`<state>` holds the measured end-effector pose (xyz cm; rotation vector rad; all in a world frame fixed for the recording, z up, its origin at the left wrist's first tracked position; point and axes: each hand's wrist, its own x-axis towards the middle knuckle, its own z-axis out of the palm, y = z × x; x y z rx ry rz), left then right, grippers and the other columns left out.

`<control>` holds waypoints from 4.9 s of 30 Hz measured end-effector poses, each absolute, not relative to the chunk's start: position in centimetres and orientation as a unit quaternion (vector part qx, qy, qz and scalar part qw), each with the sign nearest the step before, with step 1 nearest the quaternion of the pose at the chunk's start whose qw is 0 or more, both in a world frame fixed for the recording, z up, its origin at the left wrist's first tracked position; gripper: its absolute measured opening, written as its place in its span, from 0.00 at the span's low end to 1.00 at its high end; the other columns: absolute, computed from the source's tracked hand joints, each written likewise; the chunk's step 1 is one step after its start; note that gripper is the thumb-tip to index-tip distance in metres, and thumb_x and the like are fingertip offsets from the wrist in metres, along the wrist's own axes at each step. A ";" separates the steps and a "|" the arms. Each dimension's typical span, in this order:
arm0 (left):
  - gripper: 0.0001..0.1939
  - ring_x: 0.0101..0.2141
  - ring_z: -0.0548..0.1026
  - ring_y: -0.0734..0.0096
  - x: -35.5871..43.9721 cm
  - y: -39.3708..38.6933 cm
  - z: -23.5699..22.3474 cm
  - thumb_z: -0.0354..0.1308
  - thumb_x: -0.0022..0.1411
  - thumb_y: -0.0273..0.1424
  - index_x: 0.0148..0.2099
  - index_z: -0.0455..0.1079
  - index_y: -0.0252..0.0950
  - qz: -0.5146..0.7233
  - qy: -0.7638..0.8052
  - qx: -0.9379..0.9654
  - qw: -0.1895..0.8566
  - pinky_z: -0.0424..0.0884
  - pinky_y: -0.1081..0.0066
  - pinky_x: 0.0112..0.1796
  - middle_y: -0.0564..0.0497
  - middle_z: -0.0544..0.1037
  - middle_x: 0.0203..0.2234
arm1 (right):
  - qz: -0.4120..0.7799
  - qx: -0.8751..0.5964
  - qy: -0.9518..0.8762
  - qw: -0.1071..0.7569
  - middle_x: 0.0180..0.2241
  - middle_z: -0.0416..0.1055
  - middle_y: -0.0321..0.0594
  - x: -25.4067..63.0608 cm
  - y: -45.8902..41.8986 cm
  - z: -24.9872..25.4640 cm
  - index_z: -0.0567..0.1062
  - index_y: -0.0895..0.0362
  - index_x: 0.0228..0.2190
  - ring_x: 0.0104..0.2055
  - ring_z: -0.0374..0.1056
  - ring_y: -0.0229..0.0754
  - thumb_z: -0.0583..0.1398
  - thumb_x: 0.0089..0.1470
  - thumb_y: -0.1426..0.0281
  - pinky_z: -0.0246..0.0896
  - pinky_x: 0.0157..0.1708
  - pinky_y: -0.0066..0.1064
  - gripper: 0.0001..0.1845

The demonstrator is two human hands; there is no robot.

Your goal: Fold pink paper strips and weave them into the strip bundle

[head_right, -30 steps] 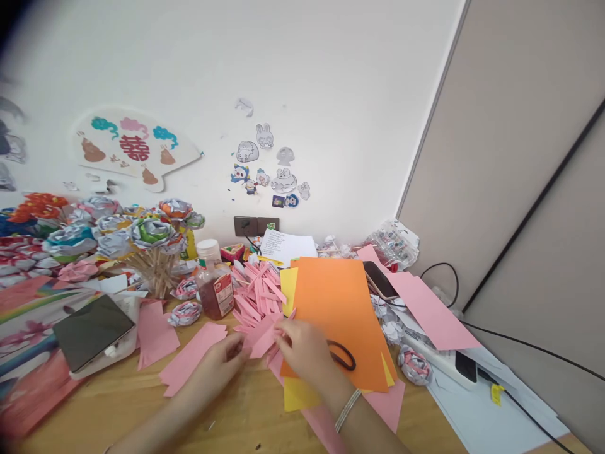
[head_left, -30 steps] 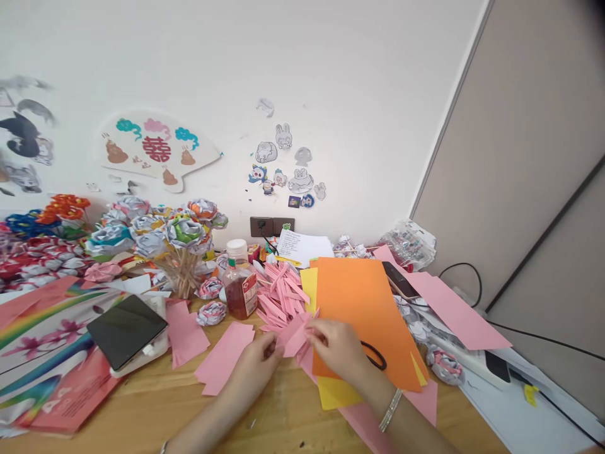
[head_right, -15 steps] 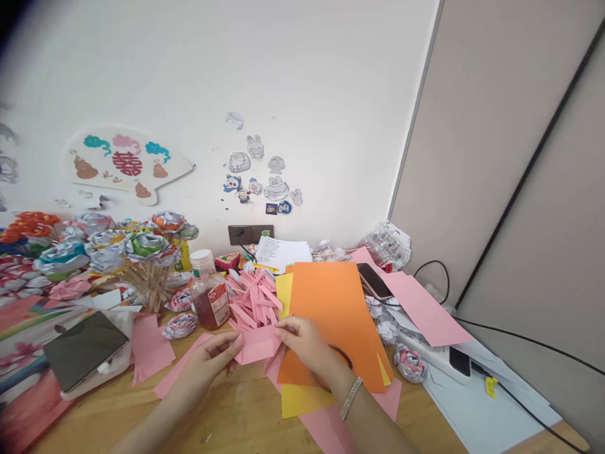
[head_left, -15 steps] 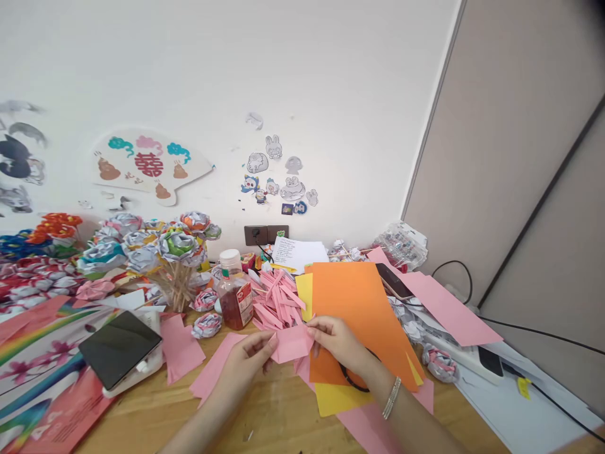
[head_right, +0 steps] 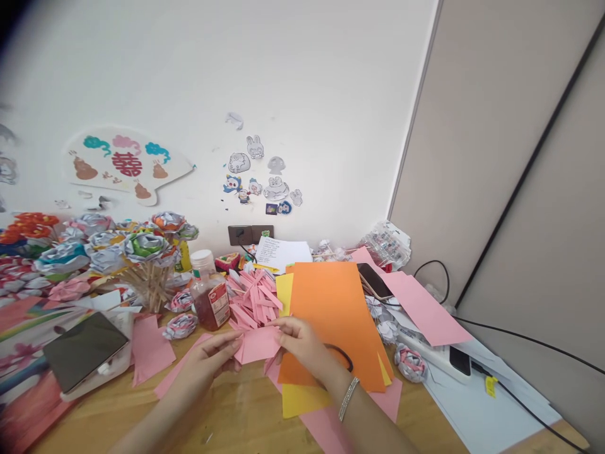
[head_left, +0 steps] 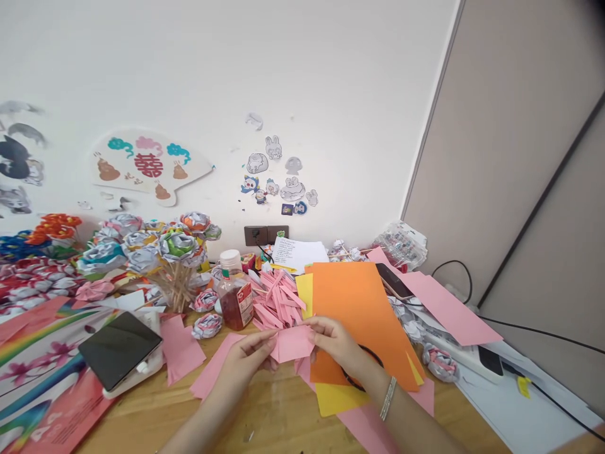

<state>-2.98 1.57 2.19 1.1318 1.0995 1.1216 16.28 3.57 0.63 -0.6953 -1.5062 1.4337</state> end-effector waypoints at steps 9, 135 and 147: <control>0.09 0.19 0.71 0.73 -3.1 1.4 2.3 0.61 0.43 0.32 0.29 0.73 0.34 0.495 0.441 0.470 0.583 0.69 0.74 0.25 0.55 0.74 0.16 | 0.554 -0.295 -0.608 0.485 0.22 0.67 0.35 15.8 3.6 -0.1 0.73 0.59 0.31 0.19 0.64 0.33 0.57 0.47 0.68 0.59 0.22 0.25 0.09; 0.18 0.19 0.71 0.74 -2.2 1.3 1.2 0.58 0.46 0.36 0.39 0.60 0.35 0.420 0.466 0.554 0.547 0.65 0.77 0.20 0.59 0.71 0.15 | 0.496 -0.349 -0.712 0.354 0.24 0.62 0.34 16.2 3.9 -0.4 0.70 0.59 0.28 0.26 0.57 0.33 0.56 0.47 0.65 0.51 0.26 0.24 0.10; 0.14 0.17 0.69 0.74 -2.6 1.6 1.4 0.55 0.47 0.41 0.30 0.64 0.35 0.428 0.479 0.563 0.520 0.65 0.76 0.20 0.58 0.71 0.12 | 0.499 -0.361 -0.683 0.392 0.32 0.69 0.40 16.8 3.9 0.6 0.71 0.59 0.38 0.31 0.64 0.37 0.56 0.48 0.59 0.57 0.32 0.28 0.19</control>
